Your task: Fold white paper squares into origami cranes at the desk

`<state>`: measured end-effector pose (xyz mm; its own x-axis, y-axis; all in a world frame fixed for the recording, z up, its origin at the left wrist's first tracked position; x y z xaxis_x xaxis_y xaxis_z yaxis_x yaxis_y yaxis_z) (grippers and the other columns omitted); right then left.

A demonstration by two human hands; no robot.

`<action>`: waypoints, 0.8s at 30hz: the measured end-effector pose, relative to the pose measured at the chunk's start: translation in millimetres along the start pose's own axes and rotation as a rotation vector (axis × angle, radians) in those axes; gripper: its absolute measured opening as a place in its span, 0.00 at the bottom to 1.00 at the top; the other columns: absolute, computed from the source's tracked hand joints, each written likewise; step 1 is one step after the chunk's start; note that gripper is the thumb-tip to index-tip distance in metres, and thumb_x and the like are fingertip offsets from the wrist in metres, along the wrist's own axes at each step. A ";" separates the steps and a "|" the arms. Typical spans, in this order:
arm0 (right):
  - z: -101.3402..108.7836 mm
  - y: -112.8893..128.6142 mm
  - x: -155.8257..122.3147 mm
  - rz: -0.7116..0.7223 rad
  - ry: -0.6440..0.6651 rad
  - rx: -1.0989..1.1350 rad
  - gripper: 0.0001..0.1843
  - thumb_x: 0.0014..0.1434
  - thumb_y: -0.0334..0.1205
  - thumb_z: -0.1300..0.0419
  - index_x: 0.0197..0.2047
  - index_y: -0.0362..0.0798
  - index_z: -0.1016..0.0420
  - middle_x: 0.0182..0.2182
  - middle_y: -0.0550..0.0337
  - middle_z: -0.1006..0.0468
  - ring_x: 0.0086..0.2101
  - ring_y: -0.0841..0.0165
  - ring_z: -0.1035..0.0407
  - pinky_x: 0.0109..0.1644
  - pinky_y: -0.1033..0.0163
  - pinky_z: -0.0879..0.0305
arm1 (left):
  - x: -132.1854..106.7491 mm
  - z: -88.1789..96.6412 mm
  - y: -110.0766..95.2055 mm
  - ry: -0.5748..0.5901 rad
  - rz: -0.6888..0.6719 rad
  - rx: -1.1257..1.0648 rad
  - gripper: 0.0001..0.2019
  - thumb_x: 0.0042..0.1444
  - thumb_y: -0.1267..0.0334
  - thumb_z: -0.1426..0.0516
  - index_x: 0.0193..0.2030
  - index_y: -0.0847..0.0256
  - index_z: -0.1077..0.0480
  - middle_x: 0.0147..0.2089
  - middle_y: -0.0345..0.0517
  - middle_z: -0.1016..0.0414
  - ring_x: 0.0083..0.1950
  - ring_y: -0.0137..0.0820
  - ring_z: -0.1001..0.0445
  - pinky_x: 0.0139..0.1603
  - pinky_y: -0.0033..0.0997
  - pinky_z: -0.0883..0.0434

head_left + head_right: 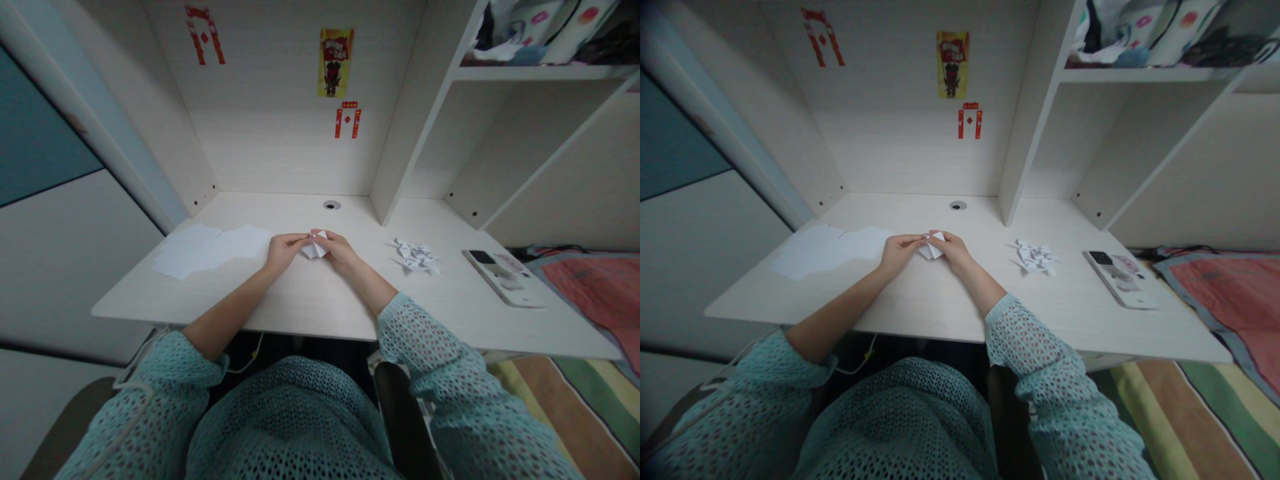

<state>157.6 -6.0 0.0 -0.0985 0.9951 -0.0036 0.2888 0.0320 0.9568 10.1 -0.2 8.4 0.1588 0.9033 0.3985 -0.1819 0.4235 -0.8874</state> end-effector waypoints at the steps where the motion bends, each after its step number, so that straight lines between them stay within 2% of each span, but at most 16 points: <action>1: 0.1 -0.6 0.2 -0.005 -0.004 -0.005 0.27 0.34 0.49 0.30 0.37 0.45 0.25 0.32 0.58 0.24 0.30 0.71 0.34 0.34 0.66 0.40 | -0.1 0.0 0.0 0.000 0.006 0.003 0.12 0.46 0.56 0.38 0.36 0.58 0.22 0.41 0.46 0.22 0.45 0.38 0.25 0.53 0.41 0.32; 9: -2.3 -0.3 -1.0 0.013 -0.012 -0.006 0.28 0.35 0.51 0.31 0.39 0.45 0.26 0.31 0.59 0.25 0.29 0.73 0.35 0.31 0.67 0.42 | 0.9 1.3 -2.3 -0.008 -0.039 -0.014 0.12 0.47 0.56 0.39 0.36 0.60 0.23 0.41 0.47 0.22 0.43 0.37 0.24 0.52 0.39 0.31; 14: -2.8 1.4 -2.4 0.060 0.027 -0.034 0.25 0.36 0.52 0.32 0.37 0.46 0.26 0.31 0.59 0.25 0.30 0.72 0.35 0.32 0.66 0.41 | 5.1 2.7 -2.1 -0.036 0.015 -0.040 0.14 0.46 0.54 0.39 0.35 0.61 0.23 0.40 0.48 0.22 0.42 0.37 0.24 0.50 0.38 0.30; 21: -0.2 -2.0 0.7 0.122 0.031 -0.130 0.19 0.36 0.47 0.33 0.30 0.45 0.28 0.23 0.63 0.29 0.25 0.74 0.39 0.31 0.66 0.44 | 9.7 8.0 0.7 -0.112 0.080 -0.120 0.18 0.46 0.51 0.40 0.39 0.62 0.24 0.43 0.50 0.23 0.44 0.37 0.25 0.47 0.36 0.30; 24: -0.2 -2.1 1.6 0.143 0.059 -0.144 0.16 0.35 0.44 0.33 0.28 0.46 0.29 0.23 0.63 0.29 0.25 0.74 0.38 0.32 0.66 0.43 | 11.4 9.2 4.1 -0.125 0.111 -0.160 0.20 0.45 0.49 0.40 0.39 0.63 0.24 0.43 0.51 0.22 0.44 0.37 0.25 0.46 0.36 0.30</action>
Point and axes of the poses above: each hand's wrist, its own x-axis towards the middle knuckle, its own z-axis out of the back of the hand, y = z × x, the point moved 2 cm from there along x, towards the middle knuckle
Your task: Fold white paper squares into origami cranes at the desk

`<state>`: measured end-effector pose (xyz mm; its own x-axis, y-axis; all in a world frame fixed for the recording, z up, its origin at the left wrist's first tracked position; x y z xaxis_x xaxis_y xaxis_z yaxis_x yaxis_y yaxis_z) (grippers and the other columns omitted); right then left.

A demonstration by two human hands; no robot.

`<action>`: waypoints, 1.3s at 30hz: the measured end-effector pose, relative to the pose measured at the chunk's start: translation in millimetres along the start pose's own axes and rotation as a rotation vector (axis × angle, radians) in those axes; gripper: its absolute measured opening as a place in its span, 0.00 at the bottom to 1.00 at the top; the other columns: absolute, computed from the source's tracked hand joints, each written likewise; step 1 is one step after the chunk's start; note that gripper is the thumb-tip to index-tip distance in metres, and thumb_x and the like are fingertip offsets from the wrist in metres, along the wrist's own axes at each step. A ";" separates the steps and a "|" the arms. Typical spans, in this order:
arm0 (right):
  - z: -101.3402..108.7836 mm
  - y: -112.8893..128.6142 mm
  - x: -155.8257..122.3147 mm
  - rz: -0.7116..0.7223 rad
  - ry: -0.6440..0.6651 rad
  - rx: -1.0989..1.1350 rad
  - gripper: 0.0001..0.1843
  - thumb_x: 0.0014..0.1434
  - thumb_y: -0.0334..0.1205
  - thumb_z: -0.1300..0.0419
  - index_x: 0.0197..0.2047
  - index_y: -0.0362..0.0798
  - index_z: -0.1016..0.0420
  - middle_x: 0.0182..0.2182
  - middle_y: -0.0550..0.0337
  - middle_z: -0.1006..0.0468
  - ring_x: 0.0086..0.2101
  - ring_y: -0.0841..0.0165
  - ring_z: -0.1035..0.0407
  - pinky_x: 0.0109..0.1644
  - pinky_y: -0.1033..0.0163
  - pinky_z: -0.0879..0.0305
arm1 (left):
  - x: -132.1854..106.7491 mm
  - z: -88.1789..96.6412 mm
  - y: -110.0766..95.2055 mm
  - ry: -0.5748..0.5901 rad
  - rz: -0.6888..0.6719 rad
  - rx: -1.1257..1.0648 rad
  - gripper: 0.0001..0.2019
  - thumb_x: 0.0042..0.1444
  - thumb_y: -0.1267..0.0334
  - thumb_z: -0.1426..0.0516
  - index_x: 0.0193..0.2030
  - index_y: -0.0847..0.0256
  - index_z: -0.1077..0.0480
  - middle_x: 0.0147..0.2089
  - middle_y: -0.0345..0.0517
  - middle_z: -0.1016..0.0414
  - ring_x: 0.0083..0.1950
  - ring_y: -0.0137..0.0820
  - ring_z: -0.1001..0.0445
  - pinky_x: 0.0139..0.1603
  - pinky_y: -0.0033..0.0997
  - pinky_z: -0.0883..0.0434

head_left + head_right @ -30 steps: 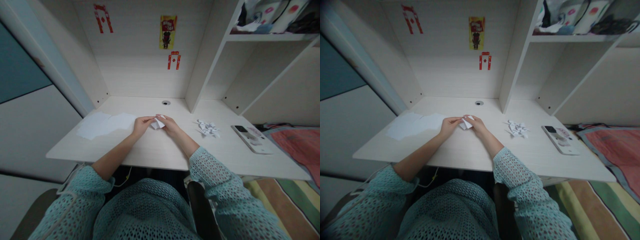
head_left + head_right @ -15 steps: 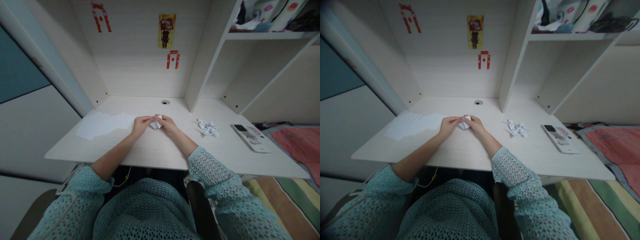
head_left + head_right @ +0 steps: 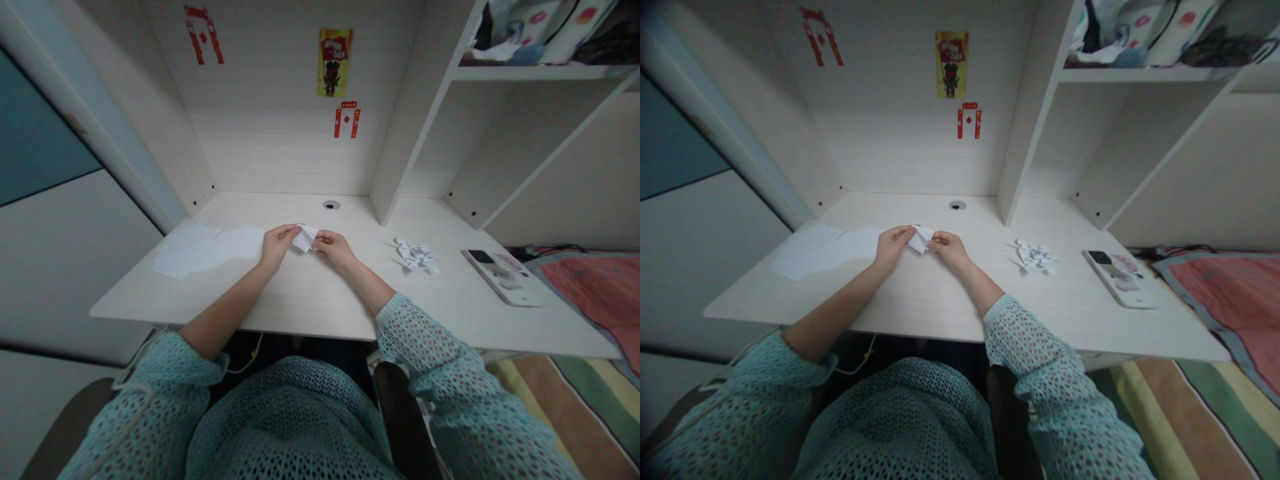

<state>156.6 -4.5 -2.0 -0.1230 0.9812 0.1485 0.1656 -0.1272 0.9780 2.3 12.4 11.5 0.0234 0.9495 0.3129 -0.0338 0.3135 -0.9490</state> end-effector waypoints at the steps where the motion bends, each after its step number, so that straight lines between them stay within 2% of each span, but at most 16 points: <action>1: 0.2 0.2 0.4 0.005 0.013 -0.003 0.16 0.35 0.44 0.33 0.29 0.46 0.28 0.24 0.63 0.28 0.26 0.73 0.38 0.32 0.66 0.43 | 0.7 0.4 0.9 -0.009 0.008 -0.011 0.20 0.45 0.49 0.39 0.39 0.63 0.24 0.42 0.51 0.22 0.43 0.37 0.25 0.46 0.35 0.30; 5: 1.6 2.8 1.1 -0.005 0.026 -0.032 0.16 0.42 0.49 0.38 0.31 0.47 0.26 0.29 0.60 0.26 0.31 0.70 0.34 0.35 0.65 0.40 | 2.3 1.1 2.8 -0.063 0.027 -0.032 0.21 0.43 0.48 0.39 0.38 0.63 0.24 0.40 0.50 0.22 0.41 0.36 0.25 0.43 0.33 0.30; 8: -0.6 5.4 -1.5 0.004 0.013 -0.074 0.19 0.45 0.55 0.40 0.29 0.47 0.27 0.29 0.58 0.25 0.32 0.68 0.33 0.35 0.64 0.39 | 1.1 0.1 2.2 -0.062 0.046 -0.031 0.21 0.43 0.48 0.39 0.37 0.63 0.25 0.39 0.49 0.22 0.39 0.35 0.25 0.41 0.32 0.30; 13: -8.5 4.2 -5.7 0.075 0.016 -0.148 0.19 0.38 0.50 0.32 0.29 0.46 0.28 0.28 0.57 0.25 0.29 0.70 0.33 0.35 0.64 0.39 | -1.8 -1.7 -0.8 -0.031 0.015 -0.036 0.18 0.43 0.49 0.39 0.34 0.63 0.26 0.35 0.46 0.23 0.36 0.32 0.26 0.39 0.30 0.31; 16: -5.4 2.4 -3.3 0.066 -0.049 -0.140 0.19 0.37 0.50 0.32 0.26 0.45 0.29 0.26 0.58 0.25 0.27 0.71 0.34 0.33 0.65 0.39 | -1.4 -2.1 -1.0 -0.026 0.015 -0.040 0.17 0.44 0.48 0.40 0.31 0.63 0.26 0.31 0.44 0.24 0.34 0.30 0.28 0.36 0.28 0.32; 22: 8.2 9.5 2.5 0.050 -0.140 -0.082 0.20 0.38 0.53 0.34 0.30 0.46 0.27 0.27 0.59 0.25 0.28 0.71 0.34 0.30 0.66 0.40 | -1.2 -3.8 -1.1 0.008 0.028 -0.066 0.18 0.44 0.48 0.39 0.28 0.64 0.27 0.29 0.44 0.25 0.33 0.29 0.29 0.38 0.28 0.33; 31: 16.0 16.7 0.6 0.082 -0.257 -0.043 0.23 0.38 0.53 0.34 0.33 0.44 0.25 0.27 0.57 0.24 0.27 0.70 0.34 0.29 0.65 0.39 | -9.5 -11.8 -2.1 0.234 0.080 0.048 0.18 0.41 0.48 0.38 0.27 0.65 0.25 0.32 0.48 0.23 0.34 0.31 0.28 0.38 0.29 0.34; 35: 16.2 14.1 2.1 0.083 -0.236 -0.038 0.23 0.37 0.51 0.33 0.33 0.43 0.24 0.26 0.58 0.25 0.25 0.71 0.35 0.28 0.65 0.41 | -10.6 -11.8 -2.7 0.264 0.087 0.081 0.18 0.43 0.49 0.38 0.30 0.66 0.25 0.31 0.48 0.24 0.32 0.28 0.29 0.36 0.27 0.35; 39: 13.2 9.9 3.2 0.120 -0.160 -0.101 0.21 0.38 0.50 0.33 0.33 0.44 0.24 0.26 0.58 0.25 0.24 0.72 0.36 0.28 0.65 0.41 | -12.3 -13.4 1.6 0.348 0.119 0.100 0.20 0.43 0.50 0.39 0.35 0.66 0.25 0.30 0.46 0.24 0.30 0.27 0.30 0.33 0.25 0.36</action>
Point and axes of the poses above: each hand's wrist, its own x-axis towards the middle knuckle, its own z-axis out of the back of the hand, y = z × x, the point moved 2 cm from there along x, towards the middle knuckle
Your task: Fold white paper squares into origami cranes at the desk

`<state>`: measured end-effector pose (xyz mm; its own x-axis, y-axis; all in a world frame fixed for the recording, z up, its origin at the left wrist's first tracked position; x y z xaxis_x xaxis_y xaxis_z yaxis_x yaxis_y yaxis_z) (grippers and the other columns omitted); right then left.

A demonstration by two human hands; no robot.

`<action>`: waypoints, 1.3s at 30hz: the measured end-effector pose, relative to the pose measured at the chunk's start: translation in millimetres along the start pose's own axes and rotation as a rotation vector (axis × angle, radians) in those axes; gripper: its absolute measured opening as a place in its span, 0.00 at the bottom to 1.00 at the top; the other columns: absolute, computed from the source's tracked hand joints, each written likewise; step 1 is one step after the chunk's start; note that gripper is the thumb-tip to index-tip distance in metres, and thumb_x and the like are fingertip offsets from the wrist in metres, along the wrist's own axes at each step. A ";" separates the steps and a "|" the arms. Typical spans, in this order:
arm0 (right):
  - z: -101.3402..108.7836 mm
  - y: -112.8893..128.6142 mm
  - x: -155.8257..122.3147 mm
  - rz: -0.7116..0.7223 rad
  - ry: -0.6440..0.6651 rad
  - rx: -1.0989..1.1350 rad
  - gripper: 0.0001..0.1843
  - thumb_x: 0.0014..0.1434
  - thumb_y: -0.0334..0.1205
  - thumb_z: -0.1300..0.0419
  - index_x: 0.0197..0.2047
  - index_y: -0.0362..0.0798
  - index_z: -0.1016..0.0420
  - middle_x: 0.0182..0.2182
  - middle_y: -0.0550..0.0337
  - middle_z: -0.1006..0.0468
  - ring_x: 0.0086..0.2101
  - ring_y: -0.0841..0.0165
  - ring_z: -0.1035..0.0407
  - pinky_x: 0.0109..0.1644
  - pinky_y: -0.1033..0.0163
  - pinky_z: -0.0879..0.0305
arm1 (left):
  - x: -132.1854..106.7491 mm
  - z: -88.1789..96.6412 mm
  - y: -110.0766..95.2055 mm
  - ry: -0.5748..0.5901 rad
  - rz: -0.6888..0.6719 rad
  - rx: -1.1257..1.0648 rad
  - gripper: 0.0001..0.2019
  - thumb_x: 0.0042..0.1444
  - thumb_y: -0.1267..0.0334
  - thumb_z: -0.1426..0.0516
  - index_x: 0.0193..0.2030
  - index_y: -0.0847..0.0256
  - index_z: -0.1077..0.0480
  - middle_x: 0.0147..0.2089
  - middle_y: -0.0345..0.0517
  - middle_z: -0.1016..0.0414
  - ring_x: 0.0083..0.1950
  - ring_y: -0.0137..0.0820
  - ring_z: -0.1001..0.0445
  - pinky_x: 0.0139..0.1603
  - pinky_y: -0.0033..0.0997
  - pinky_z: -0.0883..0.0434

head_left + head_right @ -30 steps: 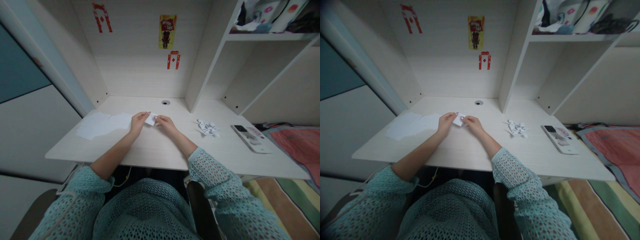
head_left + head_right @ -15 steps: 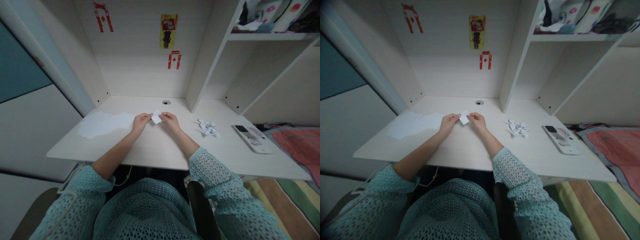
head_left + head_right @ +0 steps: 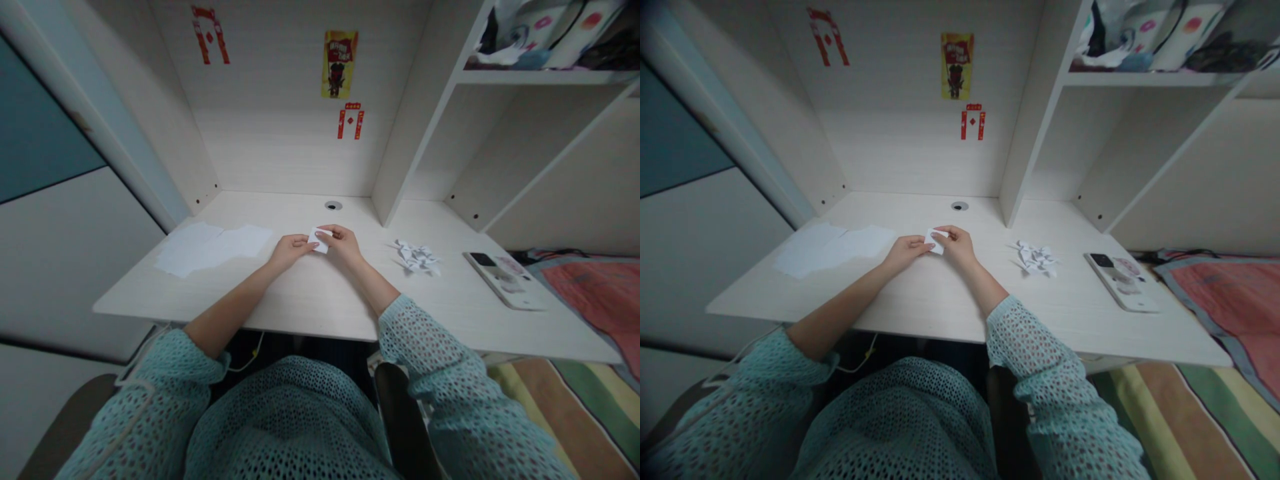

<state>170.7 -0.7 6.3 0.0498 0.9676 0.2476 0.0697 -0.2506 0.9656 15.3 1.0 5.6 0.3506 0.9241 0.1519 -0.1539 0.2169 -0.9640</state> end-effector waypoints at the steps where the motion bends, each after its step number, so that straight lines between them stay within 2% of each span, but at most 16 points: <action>1: -1.1 -0.5 -0.4 0.010 0.014 -0.018 0.21 0.38 0.50 0.33 0.33 0.44 0.23 0.26 0.58 0.25 0.25 0.72 0.36 0.28 0.65 0.41 | 0.1 -0.3 1.3 0.007 0.002 0.006 0.20 0.43 0.49 0.39 0.34 0.66 0.26 0.30 0.45 0.25 0.29 0.27 0.30 0.32 0.25 0.37; 6: -2.9 1.1 -3.1 -0.037 -0.032 -0.031 0.28 0.36 0.50 0.32 0.40 0.43 0.23 0.24 0.60 0.26 0.23 0.73 0.37 0.27 0.66 0.42 | 0.9 1.7 4.1 -0.082 0.052 0.018 0.18 0.41 0.49 0.38 0.26 0.66 0.28 0.21 0.39 0.31 0.25 0.25 0.34 0.28 0.24 0.40; 9: -2.6 2.9 -4.2 -0.074 -0.028 -0.001 0.25 0.36 0.52 0.32 0.35 0.42 0.22 0.27 0.56 0.23 0.26 0.71 0.34 0.29 0.66 0.40 | 0.9 2.6 2.6 -0.118 0.088 -0.009 0.18 0.39 0.49 0.37 0.26 0.65 0.28 0.20 0.40 0.31 0.26 0.26 0.33 0.28 0.24 0.41; 14: -1.0 1.5 -4.1 -0.065 -0.006 -0.008 0.20 0.37 0.52 0.32 0.27 0.43 0.22 0.24 0.57 0.23 0.25 0.71 0.35 0.28 0.66 0.42 | 0.6 2.1 2.2 -0.088 0.107 -0.042 0.20 0.40 0.48 0.37 0.29 0.65 0.26 0.25 0.43 0.26 0.30 0.28 0.29 0.30 0.24 0.40; 18: 0.1 -2.0 -3.0 -0.058 -0.008 -0.016 0.20 0.37 0.53 0.33 0.26 0.43 0.22 0.22 0.58 0.24 0.24 0.72 0.36 0.28 0.66 0.43 | 1.5 2.5 4.4 -0.064 0.115 -0.040 0.19 0.40 0.47 0.37 0.27 0.65 0.27 0.22 0.42 0.29 0.32 0.31 0.27 0.29 0.24 0.41; 31: 0.0 1.2 -5.6 -0.094 -0.031 -0.069 0.22 0.37 0.57 0.34 0.21 0.44 0.25 0.19 0.60 0.28 0.22 0.73 0.39 0.27 0.66 0.45 | 2.6 2.7 4.1 -0.037 0.122 0.005 0.19 0.41 0.47 0.38 0.23 0.65 0.29 0.21 0.43 0.29 0.25 0.27 0.32 0.25 0.24 0.46; 39: 1.9 -3.4 -2.9 -0.091 -0.002 -0.081 0.22 0.38 0.58 0.35 0.20 0.44 0.28 0.17 0.62 0.32 0.21 0.74 0.42 0.26 0.66 0.46 | 5.4 3.4 9.4 -0.036 0.120 0.016 0.20 0.42 0.47 0.38 0.26 0.65 0.27 0.25 0.46 0.25 0.25 0.25 0.33 0.26 0.24 0.43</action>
Point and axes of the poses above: each hand's wrist, its own x-axis towards the middle knuckle, its own z-axis out of the back of the hand, y = z × x, the point moved 2 cm from there along x, towards the middle knuckle
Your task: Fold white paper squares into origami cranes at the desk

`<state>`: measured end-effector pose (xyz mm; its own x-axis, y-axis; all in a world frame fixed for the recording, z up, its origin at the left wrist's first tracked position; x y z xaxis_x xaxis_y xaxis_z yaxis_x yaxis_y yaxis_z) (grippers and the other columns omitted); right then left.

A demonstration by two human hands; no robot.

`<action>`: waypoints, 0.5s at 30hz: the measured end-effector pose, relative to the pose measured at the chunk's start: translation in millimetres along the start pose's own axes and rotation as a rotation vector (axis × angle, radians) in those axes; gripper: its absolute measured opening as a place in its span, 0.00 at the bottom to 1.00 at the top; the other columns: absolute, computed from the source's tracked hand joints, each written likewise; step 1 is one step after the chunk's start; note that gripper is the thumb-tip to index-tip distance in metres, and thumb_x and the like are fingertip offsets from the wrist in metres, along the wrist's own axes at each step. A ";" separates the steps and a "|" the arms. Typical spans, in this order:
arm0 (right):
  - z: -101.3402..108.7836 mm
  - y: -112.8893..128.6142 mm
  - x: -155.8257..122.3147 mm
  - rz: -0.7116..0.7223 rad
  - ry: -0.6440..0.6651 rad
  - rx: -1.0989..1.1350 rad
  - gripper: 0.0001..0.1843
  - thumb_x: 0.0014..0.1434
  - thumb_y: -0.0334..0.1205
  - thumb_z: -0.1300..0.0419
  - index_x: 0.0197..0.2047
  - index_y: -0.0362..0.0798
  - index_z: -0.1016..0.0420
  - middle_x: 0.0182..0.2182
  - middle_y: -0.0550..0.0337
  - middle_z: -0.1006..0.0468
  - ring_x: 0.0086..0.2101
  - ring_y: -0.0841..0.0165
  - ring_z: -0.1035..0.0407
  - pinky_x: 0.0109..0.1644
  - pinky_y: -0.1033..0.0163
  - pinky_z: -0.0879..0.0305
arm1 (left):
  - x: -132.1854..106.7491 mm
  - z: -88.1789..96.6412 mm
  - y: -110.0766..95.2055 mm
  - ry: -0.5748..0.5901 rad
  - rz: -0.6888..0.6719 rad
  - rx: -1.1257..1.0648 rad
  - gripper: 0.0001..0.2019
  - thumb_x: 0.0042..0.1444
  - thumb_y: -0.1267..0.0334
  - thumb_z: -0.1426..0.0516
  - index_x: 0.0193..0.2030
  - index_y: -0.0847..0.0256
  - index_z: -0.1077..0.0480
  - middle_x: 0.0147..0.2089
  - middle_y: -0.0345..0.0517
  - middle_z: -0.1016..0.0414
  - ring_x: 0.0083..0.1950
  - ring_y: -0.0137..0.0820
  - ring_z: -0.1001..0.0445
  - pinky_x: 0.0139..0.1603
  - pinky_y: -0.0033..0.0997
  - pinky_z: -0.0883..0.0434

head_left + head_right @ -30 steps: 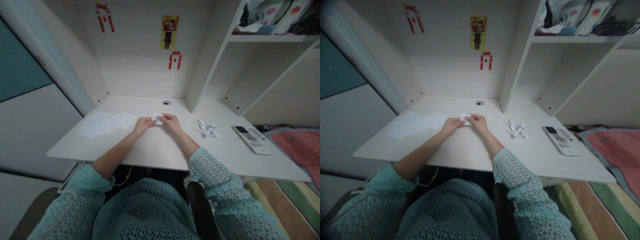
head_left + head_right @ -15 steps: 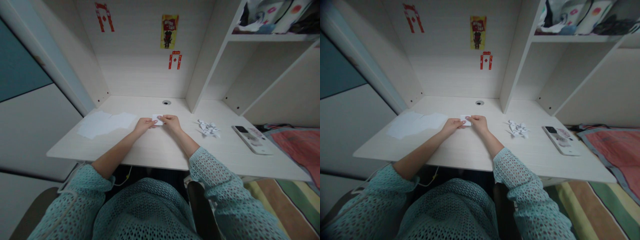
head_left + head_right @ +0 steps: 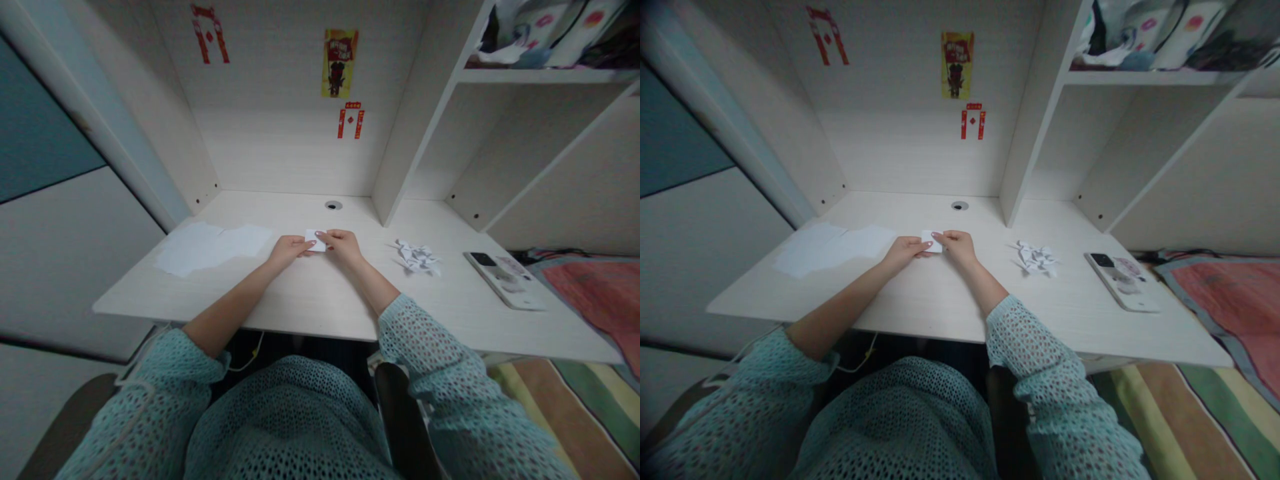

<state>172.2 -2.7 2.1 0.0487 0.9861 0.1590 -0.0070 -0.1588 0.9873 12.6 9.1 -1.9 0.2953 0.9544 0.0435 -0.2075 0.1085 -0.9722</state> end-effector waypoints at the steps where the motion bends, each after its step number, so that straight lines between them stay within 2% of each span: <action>1: 0.1 -0.2 0.2 -0.002 0.002 0.004 0.22 0.38 0.58 0.35 0.21 0.44 0.28 0.17 0.62 0.32 0.21 0.74 0.42 0.26 0.66 0.46 | 0.2 0.0 -0.1 -0.004 0.001 0.002 0.20 0.41 0.47 0.38 0.26 0.65 0.27 0.25 0.46 0.26 0.25 0.26 0.33 0.26 0.24 0.43; 5: 0.2 0.1 0.0 -0.014 -0.005 0.003 0.23 0.38 0.58 0.35 0.22 0.44 0.27 0.18 0.62 0.30 0.21 0.74 0.42 0.26 0.66 0.46 | 0.7 1.6 -1.6 -0.053 -0.024 0.017 0.21 0.42 0.46 0.39 0.30 0.65 0.26 0.26 0.46 0.26 0.26 0.26 0.32 0.26 0.24 0.42; 9: -0.2 0.1 0.1 -0.015 0.003 -0.010 0.23 0.37 0.58 0.35 0.23 0.44 0.25 0.19 0.60 0.28 0.22 0.73 0.40 0.27 0.66 0.45 | 2.3 5.7 -2.8 -0.134 -0.083 0.024 0.21 0.44 0.46 0.41 0.32 0.65 0.25 0.26 0.44 0.27 0.24 0.25 0.36 0.25 0.24 0.43; 15: 0.4 -1.5 1.3 -0.018 0.003 0.019 0.22 0.37 0.57 0.34 0.25 0.44 0.23 0.21 0.59 0.26 0.22 0.73 0.38 0.27 0.66 0.44 | 1.3 7.6 -4.8 -0.146 -0.103 0.021 0.20 0.45 0.46 0.41 0.30 0.64 0.25 0.21 0.40 0.32 0.23 0.24 0.40 0.25 0.26 0.45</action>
<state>172.7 -1.2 0.8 0.0455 0.9889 0.1416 0.0123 -0.1423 0.9897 6.9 11.9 4.6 0.1775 0.9681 0.1768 -0.2028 0.2117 -0.9561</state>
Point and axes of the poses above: each hand's wrist, its own x-axis towards the middle knuckle, its own z-axis out of the back of the hand, y = z × x, the point moved 2 cm from there along x, towards the middle knuckle
